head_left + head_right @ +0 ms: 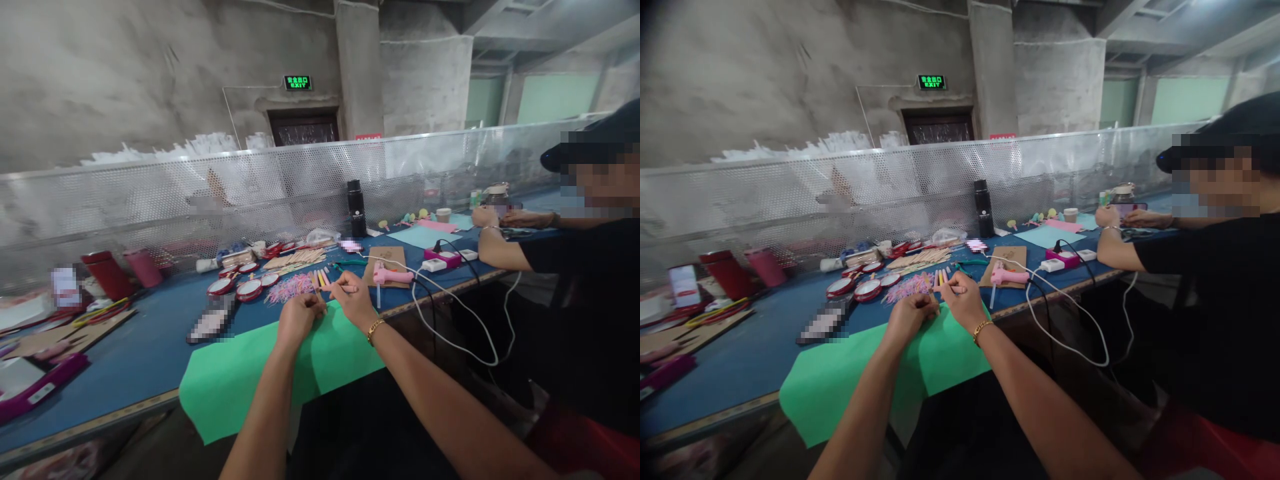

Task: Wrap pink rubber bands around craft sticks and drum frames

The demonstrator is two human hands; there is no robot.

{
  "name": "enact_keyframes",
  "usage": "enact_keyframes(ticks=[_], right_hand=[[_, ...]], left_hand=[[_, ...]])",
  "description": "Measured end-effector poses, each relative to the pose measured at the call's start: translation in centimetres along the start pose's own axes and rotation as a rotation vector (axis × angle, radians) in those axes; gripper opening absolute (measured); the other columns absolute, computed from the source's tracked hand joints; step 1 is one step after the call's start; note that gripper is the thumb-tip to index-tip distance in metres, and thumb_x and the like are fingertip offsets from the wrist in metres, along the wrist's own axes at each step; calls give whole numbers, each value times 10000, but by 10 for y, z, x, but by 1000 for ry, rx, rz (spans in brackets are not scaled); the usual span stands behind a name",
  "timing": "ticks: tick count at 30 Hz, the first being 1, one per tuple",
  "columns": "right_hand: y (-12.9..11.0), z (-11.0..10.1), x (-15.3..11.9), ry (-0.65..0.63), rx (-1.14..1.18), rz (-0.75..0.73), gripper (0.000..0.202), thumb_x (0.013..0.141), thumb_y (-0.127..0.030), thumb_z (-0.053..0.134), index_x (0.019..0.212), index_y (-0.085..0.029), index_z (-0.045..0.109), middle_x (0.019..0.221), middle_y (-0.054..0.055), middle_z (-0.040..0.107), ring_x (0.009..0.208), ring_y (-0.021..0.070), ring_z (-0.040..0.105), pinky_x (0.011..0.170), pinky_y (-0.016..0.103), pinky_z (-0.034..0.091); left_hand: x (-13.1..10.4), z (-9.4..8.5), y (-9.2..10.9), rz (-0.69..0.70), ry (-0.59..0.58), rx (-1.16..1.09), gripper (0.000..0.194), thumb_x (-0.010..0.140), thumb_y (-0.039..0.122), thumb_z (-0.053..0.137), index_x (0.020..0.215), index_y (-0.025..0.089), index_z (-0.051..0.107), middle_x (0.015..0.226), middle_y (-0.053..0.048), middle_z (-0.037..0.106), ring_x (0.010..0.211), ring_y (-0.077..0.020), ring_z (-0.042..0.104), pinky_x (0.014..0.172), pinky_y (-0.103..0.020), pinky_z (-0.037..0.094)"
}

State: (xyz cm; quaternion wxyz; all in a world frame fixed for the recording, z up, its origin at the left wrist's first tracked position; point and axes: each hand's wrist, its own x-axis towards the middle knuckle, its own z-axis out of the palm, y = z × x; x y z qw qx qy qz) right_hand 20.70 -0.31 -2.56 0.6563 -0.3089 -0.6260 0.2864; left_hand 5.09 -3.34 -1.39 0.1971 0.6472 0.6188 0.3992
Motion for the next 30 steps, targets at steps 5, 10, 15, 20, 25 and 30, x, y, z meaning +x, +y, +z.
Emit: enact_keyframes(ticks=[5,10,15,20,25,30], right_hand=[[3,-1,0,17,16,-21,216,837,-283,569,634,-229,521,619,-11,659,622,159,602,665,286,458],[-3,0,-1,-38,67,1,202,828,-287,588,643,-226,536,601,-17,644,596,156,613,632,275,459],[-9,0,-1,-58,74,15,199,818,-283,578,631,-233,533,597,-19,642,609,160,627,614,268,460],[-3,1,-1,11,55,12,198,812,-283,579,629,-233,525,607,-10,644,601,159,606,624,277,464],[-1,0,-1,47,31,10,236,819,-322,601,621,-233,508,596,-9,637,629,169,619,642,282,462],[-2,3,-1,32,75,42,219,834,-340,610,663,-229,527,622,-6,652,652,174,656,638,278,472]], left_hand=[[1,0,-2,11,-11,1,219,714,377,613,616,192,680,570,-3,631,512,-133,474,527,-269,301],[1,-1,-1,-10,-16,-4,242,712,412,645,627,189,689,580,-11,635,523,-138,492,523,-261,306],[0,-1,0,-12,-15,8,256,714,439,666,633,198,692,590,-10,643,526,-140,495,524,-260,302],[1,-1,0,-9,-1,28,227,720,388,622,609,197,676,574,-4,628,512,-133,469,524,-266,293],[2,-1,-2,-27,-7,20,226,715,395,621,618,198,677,573,3,625,504,-132,469,515,-269,281],[0,-2,0,-7,-24,17,227,727,383,609,621,195,680,562,4,618,506,-132,472,524,-268,289]])
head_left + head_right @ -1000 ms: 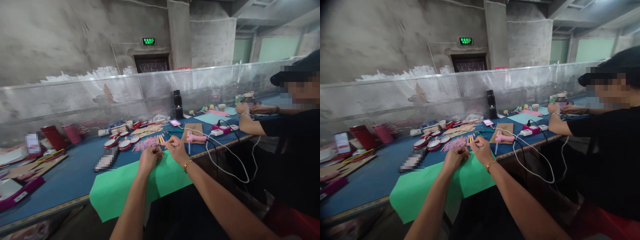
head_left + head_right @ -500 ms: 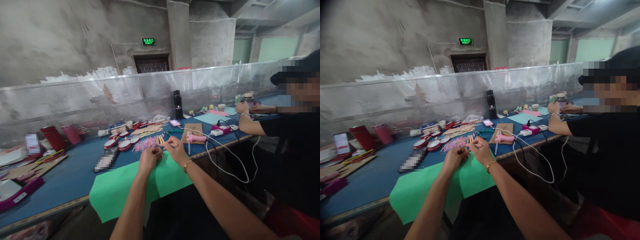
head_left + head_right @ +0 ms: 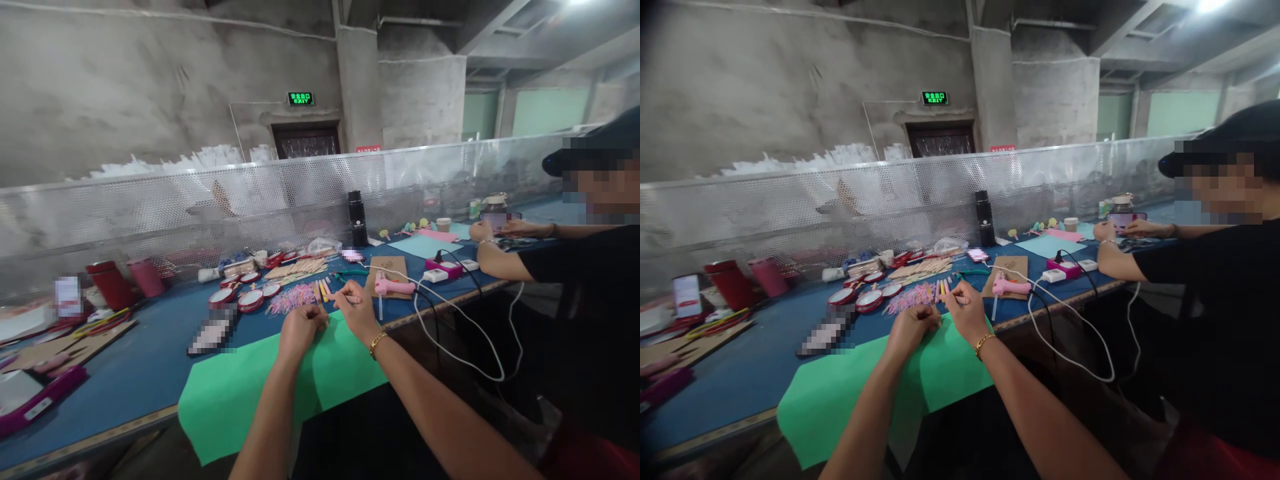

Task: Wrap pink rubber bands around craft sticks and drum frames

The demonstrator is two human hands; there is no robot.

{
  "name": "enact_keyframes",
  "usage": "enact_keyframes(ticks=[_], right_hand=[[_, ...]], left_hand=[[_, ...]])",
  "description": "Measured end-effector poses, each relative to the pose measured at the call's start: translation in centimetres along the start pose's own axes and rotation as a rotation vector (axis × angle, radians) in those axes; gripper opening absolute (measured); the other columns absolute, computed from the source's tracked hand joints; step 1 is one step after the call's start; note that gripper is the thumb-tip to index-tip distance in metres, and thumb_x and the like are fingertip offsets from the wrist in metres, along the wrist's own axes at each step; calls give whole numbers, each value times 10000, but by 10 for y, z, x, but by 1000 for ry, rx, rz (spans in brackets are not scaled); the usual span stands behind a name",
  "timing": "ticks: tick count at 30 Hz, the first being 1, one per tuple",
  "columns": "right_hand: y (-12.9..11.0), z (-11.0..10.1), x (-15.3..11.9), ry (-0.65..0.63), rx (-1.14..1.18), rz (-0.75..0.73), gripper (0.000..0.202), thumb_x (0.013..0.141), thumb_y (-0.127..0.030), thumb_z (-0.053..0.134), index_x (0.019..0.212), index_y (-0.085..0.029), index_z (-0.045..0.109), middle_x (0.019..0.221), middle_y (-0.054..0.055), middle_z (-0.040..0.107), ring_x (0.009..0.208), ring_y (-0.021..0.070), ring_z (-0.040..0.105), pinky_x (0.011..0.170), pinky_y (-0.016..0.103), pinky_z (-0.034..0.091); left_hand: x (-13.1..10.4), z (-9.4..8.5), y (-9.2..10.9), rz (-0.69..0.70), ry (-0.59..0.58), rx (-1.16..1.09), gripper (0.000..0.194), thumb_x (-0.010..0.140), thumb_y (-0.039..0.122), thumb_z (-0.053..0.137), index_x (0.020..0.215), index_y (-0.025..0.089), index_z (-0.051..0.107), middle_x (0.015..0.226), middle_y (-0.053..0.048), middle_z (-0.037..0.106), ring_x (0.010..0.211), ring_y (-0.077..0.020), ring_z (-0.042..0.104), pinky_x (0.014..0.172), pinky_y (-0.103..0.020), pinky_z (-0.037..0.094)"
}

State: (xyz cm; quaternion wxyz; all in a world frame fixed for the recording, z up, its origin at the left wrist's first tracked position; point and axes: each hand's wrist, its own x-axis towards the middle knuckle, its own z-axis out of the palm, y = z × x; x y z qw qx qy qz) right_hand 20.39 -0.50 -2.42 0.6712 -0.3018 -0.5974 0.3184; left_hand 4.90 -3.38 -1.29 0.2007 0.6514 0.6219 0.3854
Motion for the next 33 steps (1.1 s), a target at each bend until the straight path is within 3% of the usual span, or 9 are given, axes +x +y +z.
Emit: enact_keyframes(ticks=[9,15,22,27,33], right_hand=[[18,6,7,-86,-6,-13,199,904,-399,604,876,-212,669,632,-33,578,525,114,475,536,245,421],[27,8,4,-152,-42,-35,187,927,-365,578,995,-251,711,778,8,694,717,166,658,657,272,532],[20,5,0,-203,-184,-12,134,876,-266,624,985,-251,700,872,22,735,876,208,698,830,331,534],[13,5,-2,-226,-138,19,156,945,-352,563,966,-248,677,874,27,740,826,202,713,747,303,533],[6,2,-1,-198,-113,-16,363,1011,-485,448,1035,-235,709,844,40,735,795,193,702,754,309,523]], left_hand=[[1,1,-6,32,-2,-23,232,745,402,619,658,197,683,606,-13,662,549,-155,532,541,-270,333],[0,2,-9,22,-9,-85,172,736,356,622,678,206,683,618,-8,667,574,-165,567,564,-275,361],[-4,2,-7,-18,-11,-27,226,767,391,599,657,210,677,615,-10,662,577,-169,559,565,-277,346],[-9,0,-2,0,-6,-1,211,791,355,577,664,217,674,622,-6,659,583,-167,552,575,-276,341],[-15,0,6,-19,20,89,230,811,359,576,681,206,688,611,-7,641,578,-165,532,561,-277,307]])
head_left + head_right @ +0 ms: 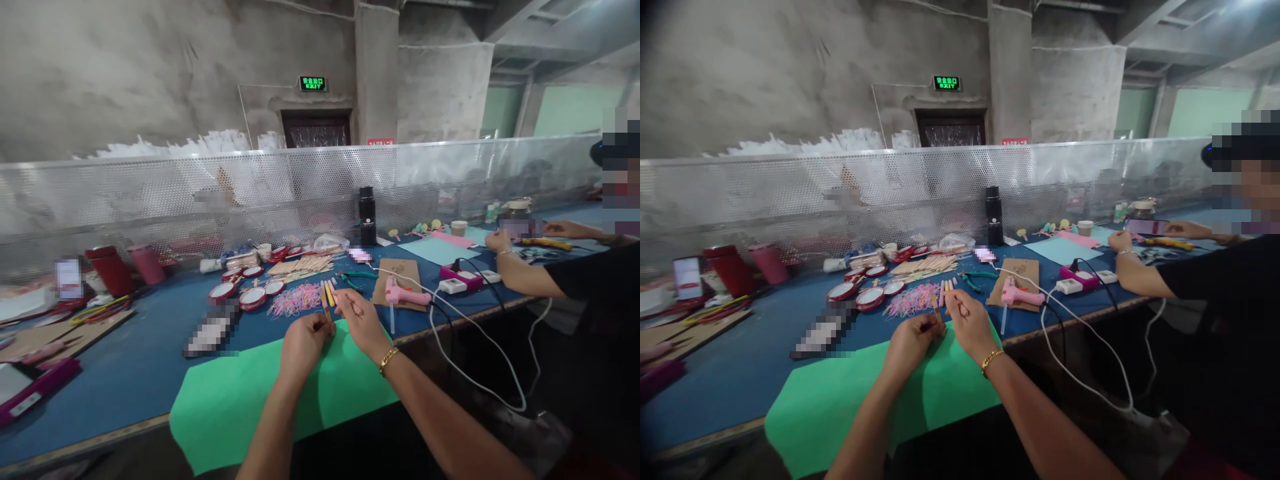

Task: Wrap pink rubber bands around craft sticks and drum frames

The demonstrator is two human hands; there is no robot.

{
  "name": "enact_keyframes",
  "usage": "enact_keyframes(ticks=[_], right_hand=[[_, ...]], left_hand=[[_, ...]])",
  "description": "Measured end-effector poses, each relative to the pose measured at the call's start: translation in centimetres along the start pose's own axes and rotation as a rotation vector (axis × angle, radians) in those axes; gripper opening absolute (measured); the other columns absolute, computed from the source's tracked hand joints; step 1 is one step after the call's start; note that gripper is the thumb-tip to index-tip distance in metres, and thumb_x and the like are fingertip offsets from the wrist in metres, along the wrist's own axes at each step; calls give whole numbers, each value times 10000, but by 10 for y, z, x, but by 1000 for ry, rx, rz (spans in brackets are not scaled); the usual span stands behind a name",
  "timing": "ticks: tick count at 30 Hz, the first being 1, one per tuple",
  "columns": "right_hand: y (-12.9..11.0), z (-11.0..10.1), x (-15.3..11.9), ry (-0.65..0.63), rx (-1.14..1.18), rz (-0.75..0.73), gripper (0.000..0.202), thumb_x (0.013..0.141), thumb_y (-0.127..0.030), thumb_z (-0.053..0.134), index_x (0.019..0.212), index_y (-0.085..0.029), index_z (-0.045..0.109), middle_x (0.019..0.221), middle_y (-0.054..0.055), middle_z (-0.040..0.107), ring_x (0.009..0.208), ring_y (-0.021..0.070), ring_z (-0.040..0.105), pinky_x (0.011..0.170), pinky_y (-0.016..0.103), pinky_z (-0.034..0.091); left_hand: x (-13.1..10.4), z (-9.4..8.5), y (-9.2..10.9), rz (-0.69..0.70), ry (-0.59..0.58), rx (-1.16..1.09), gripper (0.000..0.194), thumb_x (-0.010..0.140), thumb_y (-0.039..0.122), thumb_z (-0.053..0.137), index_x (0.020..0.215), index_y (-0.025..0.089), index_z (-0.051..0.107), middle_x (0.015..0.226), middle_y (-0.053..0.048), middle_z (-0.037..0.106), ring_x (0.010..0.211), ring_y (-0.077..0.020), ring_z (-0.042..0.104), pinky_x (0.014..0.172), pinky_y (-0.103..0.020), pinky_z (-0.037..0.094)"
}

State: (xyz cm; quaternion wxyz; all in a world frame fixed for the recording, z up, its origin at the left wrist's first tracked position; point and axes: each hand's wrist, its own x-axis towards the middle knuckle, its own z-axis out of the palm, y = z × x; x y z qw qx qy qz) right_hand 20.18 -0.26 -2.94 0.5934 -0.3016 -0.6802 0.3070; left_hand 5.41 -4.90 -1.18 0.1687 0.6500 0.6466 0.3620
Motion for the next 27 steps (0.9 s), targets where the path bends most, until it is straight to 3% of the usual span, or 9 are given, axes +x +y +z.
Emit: enact_keyframes(ticks=[5,17,22,27], right_hand=[[1,-2,3,65,-13,-61,361,995,-458,474,1008,-225,750,1012,72,760,974,224,688,922,352,507],[1,1,4,108,57,-24,166,898,-302,592,893,-230,741,924,42,770,895,219,708,841,339,523],[2,2,3,212,83,39,155,831,-330,665,935,-215,655,810,24,711,759,195,679,721,308,514],[-2,-1,3,252,120,12,216,864,-388,622,734,-216,599,710,9,673,698,175,635,696,298,481]], left_hand=[[1,0,2,-1,21,44,248,819,377,575,701,204,707,654,-14,675,600,-167,554,572,-275,316],[2,-2,1,-1,1,46,232,814,360,569,681,204,678,630,-11,653,594,-165,549,569,-271,317],[4,-1,0,-16,-21,4,255,807,383,572,678,197,689,620,-10,653,568,-161,537,556,-277,314],[8,0,-2,-10,-9,44,286,813,416,572,694,196,711,607,-3,648,540,-153,510,543,-283,299]])
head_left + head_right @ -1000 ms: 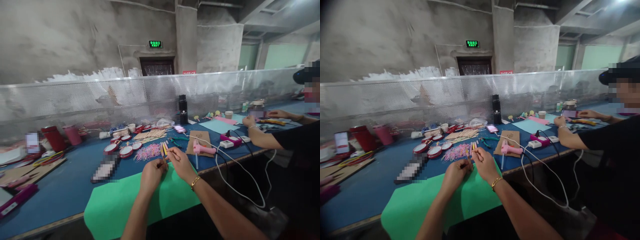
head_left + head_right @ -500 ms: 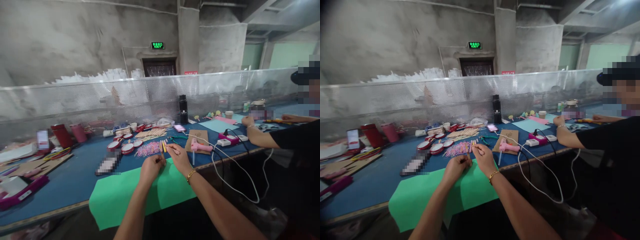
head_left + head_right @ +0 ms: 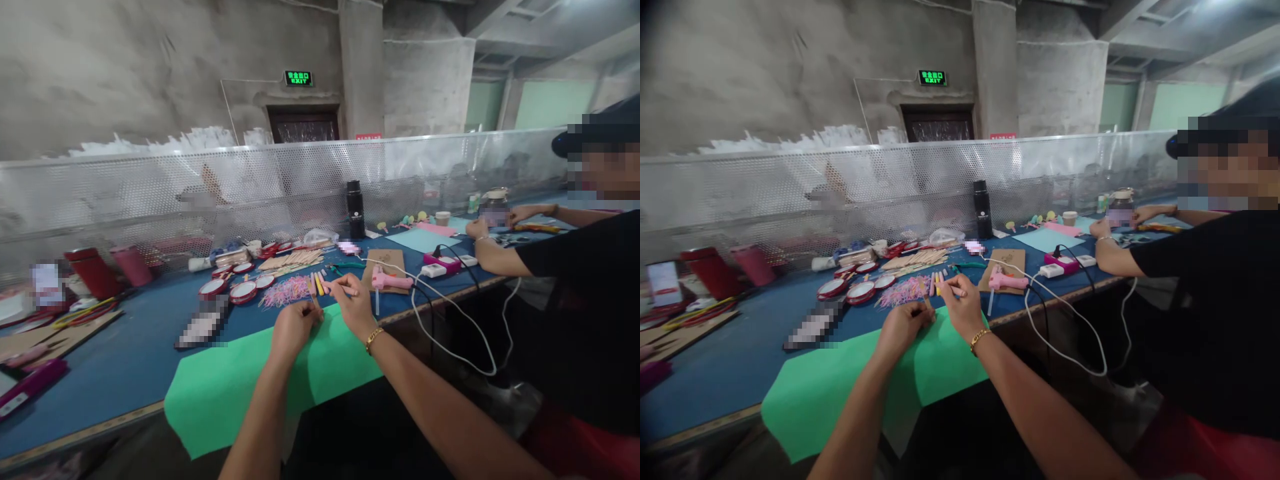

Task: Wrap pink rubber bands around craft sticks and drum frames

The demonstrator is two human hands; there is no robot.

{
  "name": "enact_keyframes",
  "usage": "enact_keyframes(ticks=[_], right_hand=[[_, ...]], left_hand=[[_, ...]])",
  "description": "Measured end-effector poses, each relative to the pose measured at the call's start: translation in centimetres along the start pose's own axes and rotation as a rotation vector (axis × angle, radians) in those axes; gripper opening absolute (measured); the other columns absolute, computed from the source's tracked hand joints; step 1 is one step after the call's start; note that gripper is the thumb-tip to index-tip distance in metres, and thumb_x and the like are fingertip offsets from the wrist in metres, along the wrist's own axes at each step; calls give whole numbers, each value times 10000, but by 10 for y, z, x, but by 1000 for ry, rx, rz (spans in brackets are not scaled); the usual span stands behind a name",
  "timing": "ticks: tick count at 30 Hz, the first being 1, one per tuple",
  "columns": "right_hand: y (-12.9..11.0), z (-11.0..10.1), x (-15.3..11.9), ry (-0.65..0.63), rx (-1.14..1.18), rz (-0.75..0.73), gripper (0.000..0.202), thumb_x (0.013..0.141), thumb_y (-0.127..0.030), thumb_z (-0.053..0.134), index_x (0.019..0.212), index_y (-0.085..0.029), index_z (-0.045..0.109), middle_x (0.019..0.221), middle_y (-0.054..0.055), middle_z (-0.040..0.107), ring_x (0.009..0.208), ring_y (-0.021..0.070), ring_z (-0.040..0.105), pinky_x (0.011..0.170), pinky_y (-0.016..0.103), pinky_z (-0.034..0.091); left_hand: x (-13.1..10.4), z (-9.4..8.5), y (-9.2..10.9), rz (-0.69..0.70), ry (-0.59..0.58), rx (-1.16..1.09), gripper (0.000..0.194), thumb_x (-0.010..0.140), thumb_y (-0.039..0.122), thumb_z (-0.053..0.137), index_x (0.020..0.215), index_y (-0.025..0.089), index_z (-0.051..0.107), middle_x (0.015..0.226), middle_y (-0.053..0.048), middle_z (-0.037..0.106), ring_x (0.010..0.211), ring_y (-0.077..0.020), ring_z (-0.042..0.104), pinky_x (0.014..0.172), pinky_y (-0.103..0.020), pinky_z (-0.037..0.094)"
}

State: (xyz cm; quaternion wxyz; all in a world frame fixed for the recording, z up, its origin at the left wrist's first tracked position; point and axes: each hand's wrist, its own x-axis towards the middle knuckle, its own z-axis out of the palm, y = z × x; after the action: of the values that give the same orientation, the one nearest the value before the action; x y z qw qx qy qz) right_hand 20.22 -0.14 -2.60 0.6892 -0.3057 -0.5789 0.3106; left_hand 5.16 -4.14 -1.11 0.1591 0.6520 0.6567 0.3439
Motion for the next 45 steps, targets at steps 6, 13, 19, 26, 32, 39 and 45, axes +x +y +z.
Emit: enact_keyframes(ticks=[6,13,19,26,32,39,45], right_hand=[[-4,-4,1,15,-36,-4,210,806,-337,623,643,-222,558,643,-8,631,652,161,586,658,285,445],[0,-6,2,-58,-2,-10,193,794,-285,575,616,-227,527,589,-27,607,595,149,550,627,281,425],[0,-5,2,-127,11,12,182,778,-258,592,610,-227,528,587,-31,616,580,144,542,620,281,422],[-3,-6,2,-109,-80,-23,183,788,-269,568,613,-231,530,607,-23,617,617,153,548,646,290,419],[-3,-6,1,-87,-63,-35,187,791,-267,567,613,-230,522,606,-25,612,619,153,551,653,290,422],[-4,-6,2,-123,-63,-44,179,798,-283,572,631,-224,544,628,-13,615,642,161,560,668,297,428],[-3,-6,2,-110,-97,-62,195,807,-283,563,622,-229,529,627,-17,614,641,155,555,660,291,426]], left_hand=[[2,-1,1,15,-31,2,279,809,410,580,678,201,710,585,7,618,519,-142,481,528,-283,275],[3,-1,3,-5,-34,-8,271,808,417,595,686,205,712,590,11,612,519,-140,471,525,-282,274],[3,-1,5,-6,-24,-1,272,809,412,584,676,202,693,586,8,605,518,-139,464,522,-279,277],[3,-1,4,13,-17,-5,263,796,408,588,672,203,697,596,5,623,523,-140,475,525,-277,284],[3,-1,7,-20,-26,-25,264,797,405,593,676,198,704,600,5,625,521,-139,479,523,-278,287],[2,-1,8,4,-3,2,252,801,389,602,674,198,709,582,8,620,513,-138,480,522,-278,280],[4,0,5,-10,-10,-15,257,803,397,607,670,201,706,588,7,633,519,-142,495,519,-277,287]])
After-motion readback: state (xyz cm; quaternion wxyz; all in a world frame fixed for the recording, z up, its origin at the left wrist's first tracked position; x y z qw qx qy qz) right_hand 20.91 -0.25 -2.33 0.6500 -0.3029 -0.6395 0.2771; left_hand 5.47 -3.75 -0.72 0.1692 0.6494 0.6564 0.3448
